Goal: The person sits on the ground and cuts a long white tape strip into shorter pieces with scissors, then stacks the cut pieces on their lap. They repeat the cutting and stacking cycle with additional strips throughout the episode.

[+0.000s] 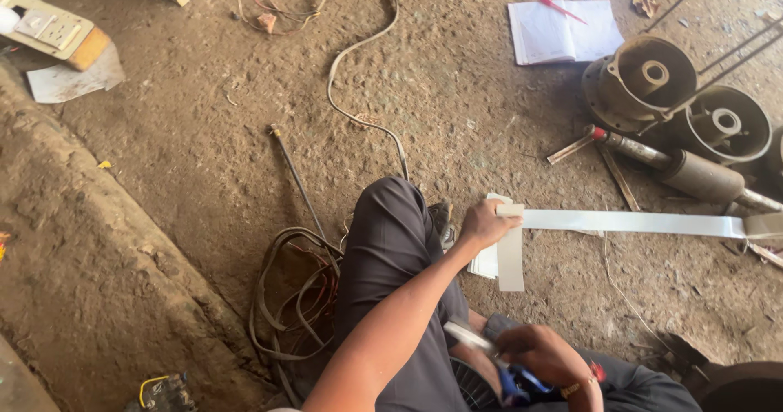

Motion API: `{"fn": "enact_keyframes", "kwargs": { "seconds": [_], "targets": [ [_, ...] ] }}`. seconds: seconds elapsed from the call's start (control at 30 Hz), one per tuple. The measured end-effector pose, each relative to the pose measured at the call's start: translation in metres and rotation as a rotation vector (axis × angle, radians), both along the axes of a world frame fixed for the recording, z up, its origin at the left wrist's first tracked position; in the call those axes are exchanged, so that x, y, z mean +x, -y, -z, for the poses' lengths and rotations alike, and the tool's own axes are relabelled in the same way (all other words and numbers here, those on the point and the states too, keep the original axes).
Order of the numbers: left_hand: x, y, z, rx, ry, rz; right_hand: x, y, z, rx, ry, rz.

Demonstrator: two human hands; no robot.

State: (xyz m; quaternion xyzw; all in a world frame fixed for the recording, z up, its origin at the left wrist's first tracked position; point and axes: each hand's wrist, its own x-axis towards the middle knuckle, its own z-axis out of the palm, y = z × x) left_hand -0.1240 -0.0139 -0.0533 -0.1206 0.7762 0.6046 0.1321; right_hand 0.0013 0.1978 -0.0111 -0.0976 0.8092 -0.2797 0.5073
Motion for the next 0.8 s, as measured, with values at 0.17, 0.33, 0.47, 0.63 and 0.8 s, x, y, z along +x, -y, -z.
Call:
{"fn": "enact_keyframes", "kwargs": {
  "seconds": [0.17, 0.33, 0.47, 0.63, 0.8],
  "targets": [
    [-0.001, 0.000, 0.004, -0.071, -0.055, -0.014, -0.007, -0.028, 0.028, 0.051, -0.158, 0.123],
    [-0.002, -0.002, 0.006, -0.067, -0.018, 0.030, -0.007, -0.019, 0.044, 0.130, -0.168, -0.117],
    [0.001, -0.003, 0.000, -0.166, 0.026, 0.106, -0.001, -0.002, 0.041, 0.263, -0.257, -0.032],
    [0.003, -0.007, -0.006, -0.078, 0.063, 0.138, -0.003, 0.000, 0.039, 0.222, -0.333, 0.217],
    [0.006, -0.015, 0.000, -0.144, 0.024, 0.230, -0.016, -0.023, 0.038, 0.111, -0.521, 0.649]
  ]
}}
